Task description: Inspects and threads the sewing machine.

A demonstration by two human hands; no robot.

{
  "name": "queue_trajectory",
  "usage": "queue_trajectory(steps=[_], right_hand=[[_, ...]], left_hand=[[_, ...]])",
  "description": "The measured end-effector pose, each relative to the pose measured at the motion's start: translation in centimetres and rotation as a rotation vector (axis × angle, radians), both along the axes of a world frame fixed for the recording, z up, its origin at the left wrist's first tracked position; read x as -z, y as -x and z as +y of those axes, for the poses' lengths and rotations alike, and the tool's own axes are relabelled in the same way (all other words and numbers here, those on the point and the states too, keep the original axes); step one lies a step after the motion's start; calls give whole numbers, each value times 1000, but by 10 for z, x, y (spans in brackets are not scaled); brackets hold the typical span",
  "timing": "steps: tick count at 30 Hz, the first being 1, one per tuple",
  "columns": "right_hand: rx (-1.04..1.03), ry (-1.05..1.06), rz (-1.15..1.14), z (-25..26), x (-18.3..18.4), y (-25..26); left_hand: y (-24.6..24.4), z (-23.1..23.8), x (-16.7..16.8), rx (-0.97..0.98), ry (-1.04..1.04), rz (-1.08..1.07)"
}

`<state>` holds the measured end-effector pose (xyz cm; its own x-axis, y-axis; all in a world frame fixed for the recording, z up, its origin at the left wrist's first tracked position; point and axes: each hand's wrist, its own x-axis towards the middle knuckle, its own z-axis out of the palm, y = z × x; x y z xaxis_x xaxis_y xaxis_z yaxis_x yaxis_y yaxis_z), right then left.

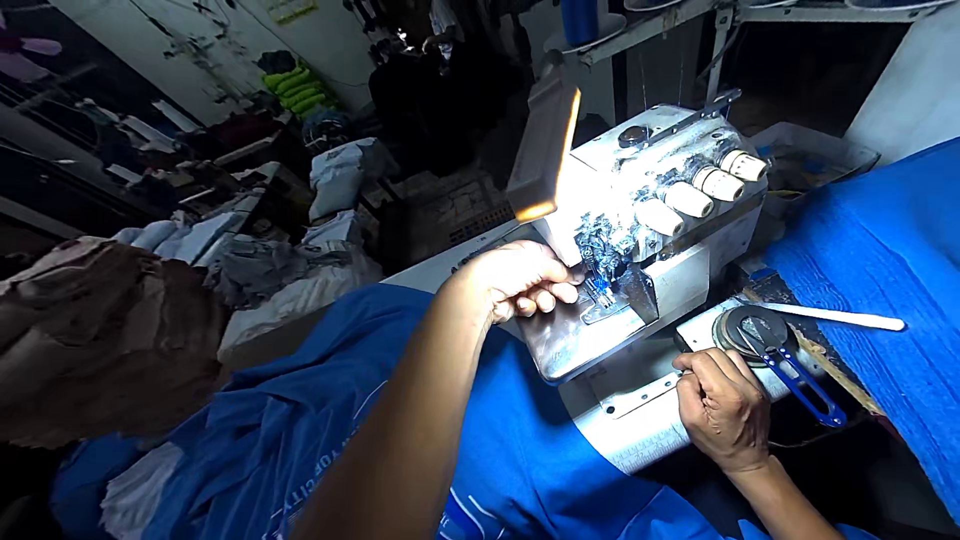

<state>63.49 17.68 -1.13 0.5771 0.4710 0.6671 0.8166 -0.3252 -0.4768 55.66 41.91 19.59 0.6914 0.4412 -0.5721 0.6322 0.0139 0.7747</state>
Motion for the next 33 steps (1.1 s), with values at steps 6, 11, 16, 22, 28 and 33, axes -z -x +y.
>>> queue_trajectory(steps=[6, 11, 16, 22, 28, 33], right_hand=[[12, -12, -4, 0, 0, 0], [2, -12, 8, 0, 0, 0], [1, -7, 13, 0, 0, 0], [-1, -5, 5, -1, -2, -1], [-6, -12, 7, -1, -2, -1], [-9, -14, 6, -1, -2, -1]], left_hand=[[1, -7, 1, 52, 68, -26], [4, -16, 3, -7, 153, -112], [1, -21, 1, -54, 156, -83], [-1, -22, 1, -72, 116, -42], [-4, -27, 0, -111, 59, -13], [-5, -31, 2, -124, 24, -30]])
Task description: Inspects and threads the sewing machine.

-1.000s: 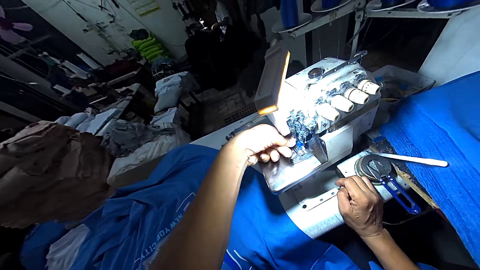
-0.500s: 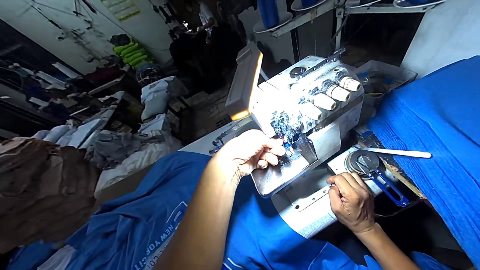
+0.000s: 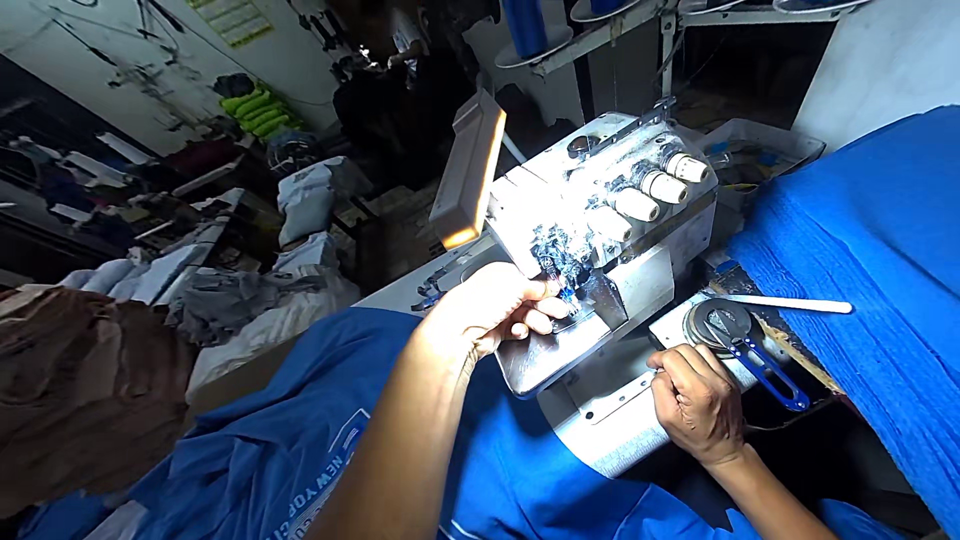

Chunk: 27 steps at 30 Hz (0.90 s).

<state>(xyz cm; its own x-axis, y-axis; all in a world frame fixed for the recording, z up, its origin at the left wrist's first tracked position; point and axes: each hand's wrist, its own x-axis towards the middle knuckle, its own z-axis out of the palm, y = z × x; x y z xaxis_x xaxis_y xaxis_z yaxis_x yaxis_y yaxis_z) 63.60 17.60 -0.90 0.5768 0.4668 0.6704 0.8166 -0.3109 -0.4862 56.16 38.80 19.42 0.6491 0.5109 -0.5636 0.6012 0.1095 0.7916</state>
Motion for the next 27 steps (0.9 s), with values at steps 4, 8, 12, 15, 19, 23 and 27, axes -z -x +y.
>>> queue_trajectory(steps=[4, 8, 12, 15, 19, 23, 27], right_hand=[[6, 6, -1, 0, 0, 0], [3, -6, -2, 0, 0, 0], [9, -1, -1, 1, 0, 1], [17, 1, -5, 1, 1, 1], [20, 4, 1, 1, 0, 1], [20, 3, 9, 1, 2, 1], [9, 4, 5, 0, 0, 0]], left_hand=[[-1, -2, 4, -12, -42, -24], [-1, -4, 7, -31, -54, -41], [1, -5, 2, -62, -35, -29], [4, -1, 0, -36, 28, -58], [5, 1, 0, -14, 47, -57], [2, 0, 0, -8, 24, -33], [0, -2, 0, -14, -4, -10]])
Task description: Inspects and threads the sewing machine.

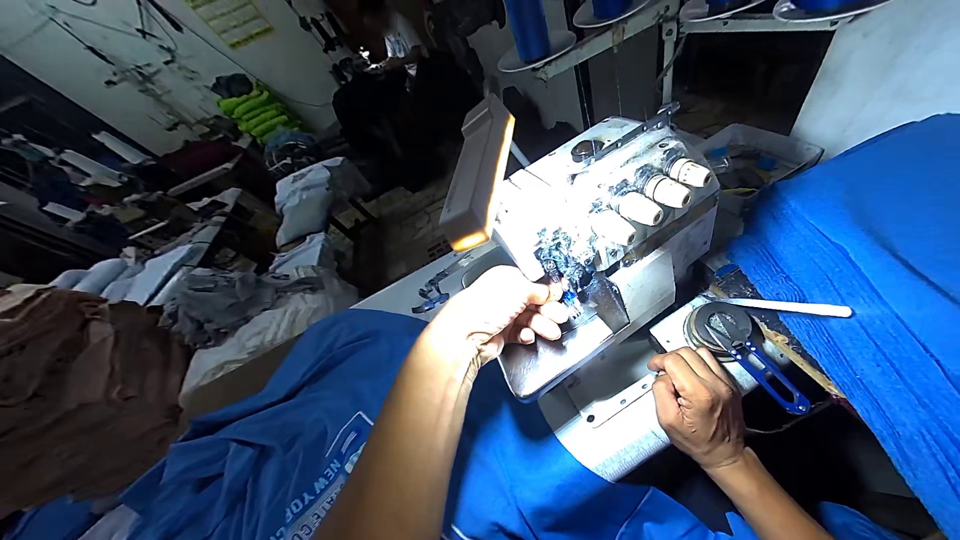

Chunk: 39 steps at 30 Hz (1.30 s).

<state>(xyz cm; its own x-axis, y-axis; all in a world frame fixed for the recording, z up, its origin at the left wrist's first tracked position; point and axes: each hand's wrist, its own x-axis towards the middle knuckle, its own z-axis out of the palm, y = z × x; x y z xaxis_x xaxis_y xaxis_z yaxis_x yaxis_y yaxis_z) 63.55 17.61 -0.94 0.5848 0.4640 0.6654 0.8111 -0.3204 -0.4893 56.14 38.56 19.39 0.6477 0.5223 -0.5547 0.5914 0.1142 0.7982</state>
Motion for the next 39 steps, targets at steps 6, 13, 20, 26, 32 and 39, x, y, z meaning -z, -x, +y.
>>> queue_trajectory(steps=[6, 13, 20, 26, 32, 39], right_hand=[[-3, -6, 0, 0, 0, 0], [-6, -12, 8, 0, 1, -1], [-5, -13, 7, 0, 0, 0], [6, -7, 0, 0, 1, 0], [-4, -15, 6, 0, 1, 0], [-3, -28, 5, 1, 3, -1]], left_hand=[[1, -1, 4, 2, -22, -33], [0, -9, 12, -48, -167, -63], [20, -21, 14, -115, -447, -11], [44, -13, 20, -103, -641, 126], [53, -15, 21, -46, -836, 226], [56, -21, 27, -3, -1046, 190]])
